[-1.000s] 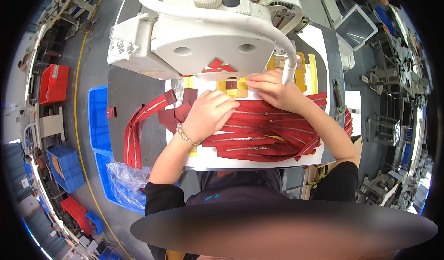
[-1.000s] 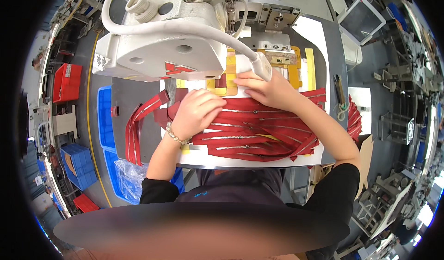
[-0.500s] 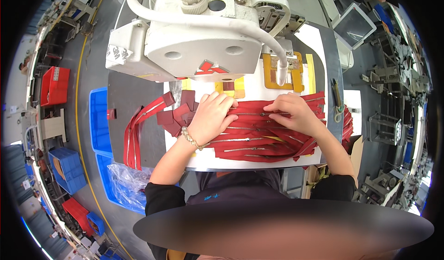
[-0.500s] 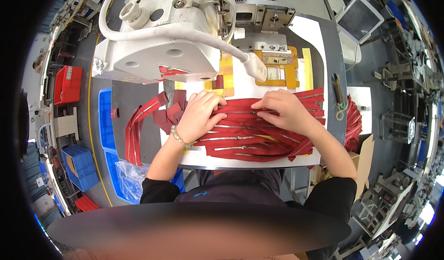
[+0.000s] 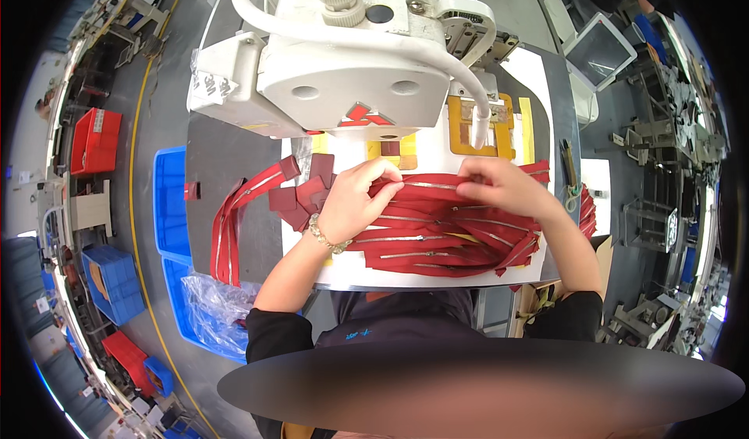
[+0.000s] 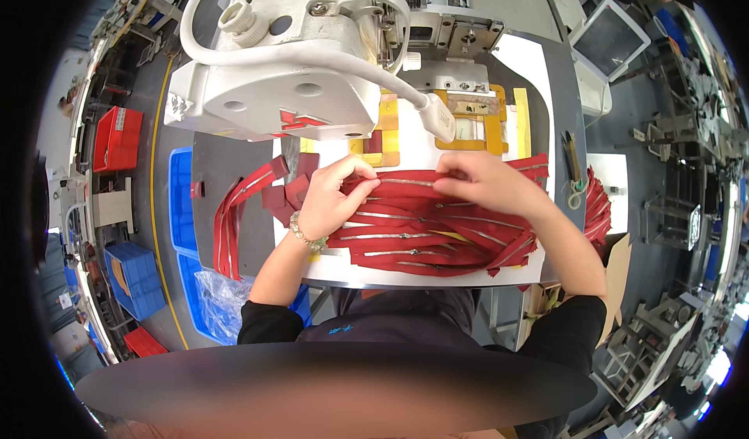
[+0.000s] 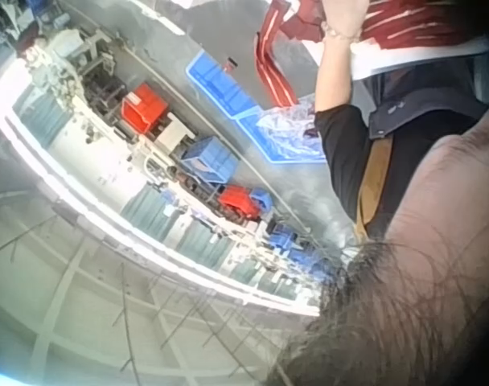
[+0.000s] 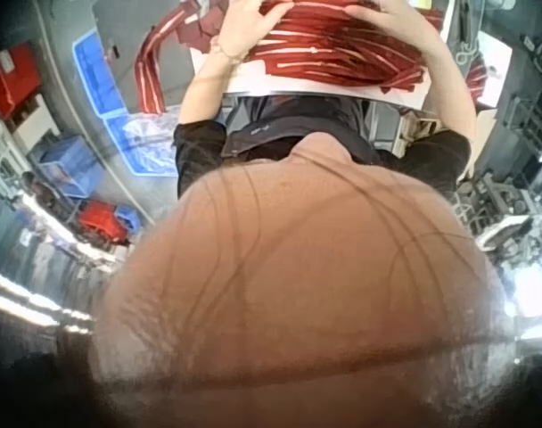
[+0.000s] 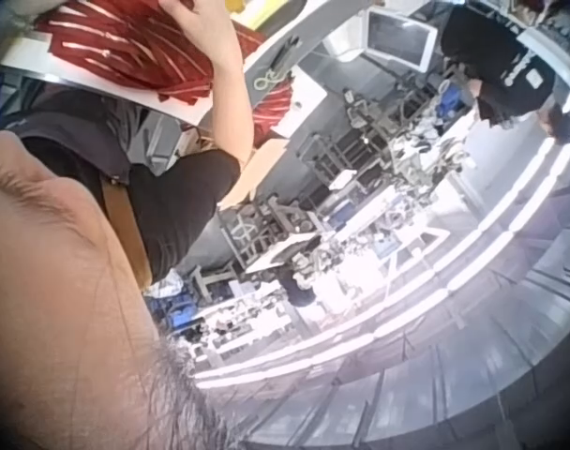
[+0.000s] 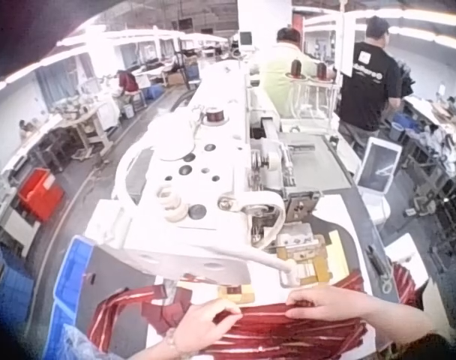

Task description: Operating an industrial sewing machine to process leather strips and zippers for bag or garment production.

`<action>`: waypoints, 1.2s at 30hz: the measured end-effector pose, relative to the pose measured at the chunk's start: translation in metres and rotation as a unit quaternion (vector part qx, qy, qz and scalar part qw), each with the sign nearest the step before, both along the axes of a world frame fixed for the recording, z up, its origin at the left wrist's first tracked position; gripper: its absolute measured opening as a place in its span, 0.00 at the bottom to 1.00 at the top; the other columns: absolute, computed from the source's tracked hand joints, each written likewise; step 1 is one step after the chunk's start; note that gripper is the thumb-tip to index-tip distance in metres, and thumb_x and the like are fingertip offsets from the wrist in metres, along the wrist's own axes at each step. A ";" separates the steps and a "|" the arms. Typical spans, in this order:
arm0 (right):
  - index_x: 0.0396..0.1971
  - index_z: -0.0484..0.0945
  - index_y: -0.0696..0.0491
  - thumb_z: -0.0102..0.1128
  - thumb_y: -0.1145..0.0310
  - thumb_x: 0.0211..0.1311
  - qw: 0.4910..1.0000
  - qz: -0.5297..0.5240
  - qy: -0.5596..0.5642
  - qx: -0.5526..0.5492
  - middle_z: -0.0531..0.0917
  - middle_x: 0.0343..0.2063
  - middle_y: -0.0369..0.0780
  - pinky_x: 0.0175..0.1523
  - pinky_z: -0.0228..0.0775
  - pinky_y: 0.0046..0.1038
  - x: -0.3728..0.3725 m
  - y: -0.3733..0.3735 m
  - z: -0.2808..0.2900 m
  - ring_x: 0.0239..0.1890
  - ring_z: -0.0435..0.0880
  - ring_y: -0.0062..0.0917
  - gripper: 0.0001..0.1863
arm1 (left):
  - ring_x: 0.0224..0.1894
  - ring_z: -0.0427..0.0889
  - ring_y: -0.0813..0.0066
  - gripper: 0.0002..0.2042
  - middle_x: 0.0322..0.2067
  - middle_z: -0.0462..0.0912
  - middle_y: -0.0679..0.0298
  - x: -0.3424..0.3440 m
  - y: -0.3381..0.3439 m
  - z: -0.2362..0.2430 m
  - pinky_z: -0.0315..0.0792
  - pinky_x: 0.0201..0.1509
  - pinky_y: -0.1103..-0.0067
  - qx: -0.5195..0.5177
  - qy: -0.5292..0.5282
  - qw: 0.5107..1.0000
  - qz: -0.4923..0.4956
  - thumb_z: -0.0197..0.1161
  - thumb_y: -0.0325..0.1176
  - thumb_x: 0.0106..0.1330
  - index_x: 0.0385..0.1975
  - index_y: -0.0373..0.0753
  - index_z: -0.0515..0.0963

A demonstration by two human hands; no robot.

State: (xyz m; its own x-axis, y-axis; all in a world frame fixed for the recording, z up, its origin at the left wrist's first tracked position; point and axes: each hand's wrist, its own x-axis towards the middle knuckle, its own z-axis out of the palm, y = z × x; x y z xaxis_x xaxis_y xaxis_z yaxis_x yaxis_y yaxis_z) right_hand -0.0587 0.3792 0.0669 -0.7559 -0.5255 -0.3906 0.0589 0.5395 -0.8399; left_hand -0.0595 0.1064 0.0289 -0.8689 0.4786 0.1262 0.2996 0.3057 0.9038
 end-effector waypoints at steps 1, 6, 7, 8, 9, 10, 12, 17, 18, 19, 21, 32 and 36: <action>0.30 0.75 0.56 0.59 0.65 0.64 0.996 -0.045 -0.064 -0.045 0.73 0.21 0.31 0.33 0.63 0.20 -0.004 0.005 -0.004 0.26 0.71 0.14 0.09 | 0.31 0.81 0.73 0.05 0.28 0.81 0.63 0.001 0.001 -0.001 0.72 0.34 0.80 -0.004 -0.040 0.999 0.013 0.66 0.26 0.58 0.32 0.36 0.77; 0.24 0.74 0.52 0.59 0.61 0.64 0.978 -0.179 -0.104 -0.032 0.68 0.17 0.26 0.25 0.54 0.17 -0.035 0.010 -0.005 0.20 0.62 0.09 0.12 | 0.37 0.79 0.72 0.08 0.35 0.81 0.68 0.000 0.008 -0.009 0.67 0.41 0.76 -0.104 0.281 0.952 0.063 0.67 0.27 0.54 0.33 0.40 0.78; 0.24 0.74 0.52 0.59 0.61 0.64 0.978 -0.179 -0.103 -0.032 0.68 0.17 0.26 0.25 0.54 0.17 -0.039 0.010 -0.005 0.20 0.62 0.09 0.12 | 0.39 0.78 0.73 0.09 0.38 0.81 0.69 0.004 0.010 -0.009 0.63 0.43 0.75 -0.154 0.329 0.930 0.063 0.68 0.28 0.53 0.33 0.42 0.79; 0.23 0.73 0.51 0.58 0.61 0.63 0.981 -0.173 -0.088 -0.018 0.67 0.16 0.26 0.24 0.53 0.17 -0.041 0.008 -0.005 0.19 0.61 0.09 0.12 | 0.41 0.77 0.74 0.10 0.40 0.81 0.71 0.009 0.011 -0.008 0.59 0.45 0.74 -0.203 0.375 0.903 0.063 0.69 0.30 0.51 0.34 0.45 0.80; 0.22 0.73 0.51 0.58 0.61 0.63 0.983 -0.166 -0.073 -0.004 0.66 0.16 0.26 0.23 0.52 0.18 -0.043 0.006 -0.005 0.18 0.60 0.09 0.13 | 0.45 0.75 0.78 0.12 0.44 0.81 0.72 0.011 0.010 -0.010 0.53 0.46 0.75 -0.242 0.390 0.887 0.047 0.69 0.37 0.52 0.38 0.49 0.80; 0.22 0.73 0.51 0.58 0.61 0.63 0.984 -0.165 -0.073 -0.004 0.66 0.16 0.26 0.23 0.52 0.18 -0.044 0.004 -0.006 0.18 0.60 0.09 0.13 | 0.45 0.75 0.78 0.12 0.44 0.81 0.72 0.015 0.012 -0.013 0.53 0.46 0.75 -0.242 0.390 0.887 0.047 0.69 0.37 0.52 0.38 0.49 0.80; 0.22 0.73 0.52 0.58 0.62 0.62 0.986 -0.164 -0.040 0.004 0.68 0.18 0.27 0.27 0.56 0.19 -0.045 0.002 -0.010 0.21 0.64 0.11 0.12 | 0.49 0.73 0.79 0.15 0.48 0.80 0.73 0.021 0.017 -0.015 0.52 0.48 0.74 -0.300 0.411 0.860 0.046 0.67 0.42 0.55 0.42 0.49 0.80; 0.25 0.75 0.54 0.59 0.62 0.60 0.987 -0.158 -0.025 -0.013 0.73 0.22 0.31 0.36 0.61 0.21 -0.044 -0.004 -0.015 0.29 0.69 0.15 0.11 | 0.56 0.69 0.76 0.25 0.57 0.73 0.68 0.025 0.022 -0.023 0.51 0.51 0.72 -0.380 0.401 0.832 0.047 0.64 0.53 0.55 0.52 0.51 0.76; 0.25 0.76 0.55 0.59 0.62 0.60 0.987 -0.156 -0.035 -0.013 0.74 0.24 0.32 0.39 0.61 0.22 -0.044 -0.004 -0.013 0.32 0.70 0.16 0.11 | 0.58 0.67 0.74 0.27 0.59 0.71 0.66 0.024 0.024 -0.023 0.50 0.52 0.71 -0.396 0.383 0.833 0.048 0.63 0.55 0.55 0.54 0.51 0.74; 0.25 0.76 0.55 0.59 0.62 0.60 0.987 -0.157 -0.035 -0.013 0.74 0.24 0.32 0.39 0.61 0.22 -0.045 -0.002 -0.018 0.32 0.70 0.16 0.11 | 0.61 0.65 0.73 0.30 0.60 0.70 0.63 0.022 0.025 -0.024 0.50 0.53 0.71 -0.411 0.365 0.834 0.050 0.62 0.58 0.55 0.57 0.51 0.72; 0.29 0.76 0.54 0.60 0.61 0.60 0.994 -0.102 0.031 -0.007 0.73 0.22 0.31 0.32 0.62 0.20 -0.050 0.003 -0.028 0.26 0.70 0.14 0.11 | 0.62 0.64 0.71 0.31 0.60 0.70 0.62 0.021 0.026 -0.027 0.50 0.55 0.70 -0.419 0.354 0.835 0.045 0.61 0.58 0.55 0.58 0.51 0.71; 0.35 0.75 0.52 0.66 0.56 0.56 0.968 -0.137 0.094 0.188 0.70 0.12 0.33 0.24 0.61 0.23 -0.053 0.080 0.010 0.15 0.70 0.17 0.17 | 0.63 0.63 0.67 0.36 0.58 0.70 0.57 0.020 0.028 -0.028 0.52 0.55 0.69 -0.411 0.323 0.852 0.039 0.61 0.58 0.56 0.62 0.46 0.67; 0.34 0.77 0.53 0.66 0.60 0.52 0.919 -0.099 0.242 0.295 0.78 0.22 0.39 0.35 0.67 0.29 -0.044 0.063 0.013 0.28 0.77 0.28 0.15 | 0.63 0.63 0.65 0.36 0.59 0.70 0.55 0.023 0.025 -0.028 0.53 0.55 0.69 -0.409 0.316 0.855 0.038 0.62 0.58 0.55 0.62 0.45 0.66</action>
State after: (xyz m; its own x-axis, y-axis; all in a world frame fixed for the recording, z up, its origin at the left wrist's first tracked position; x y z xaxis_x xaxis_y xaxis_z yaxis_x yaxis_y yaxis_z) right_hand -0.1024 0.4421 0.0797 -0.9740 -0.1636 -0.1565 -0.0986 0.9287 -0.3574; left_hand -0.0365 0.1318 0.0014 -0.7835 0.5761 0.2330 0.6001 0.7988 0.0427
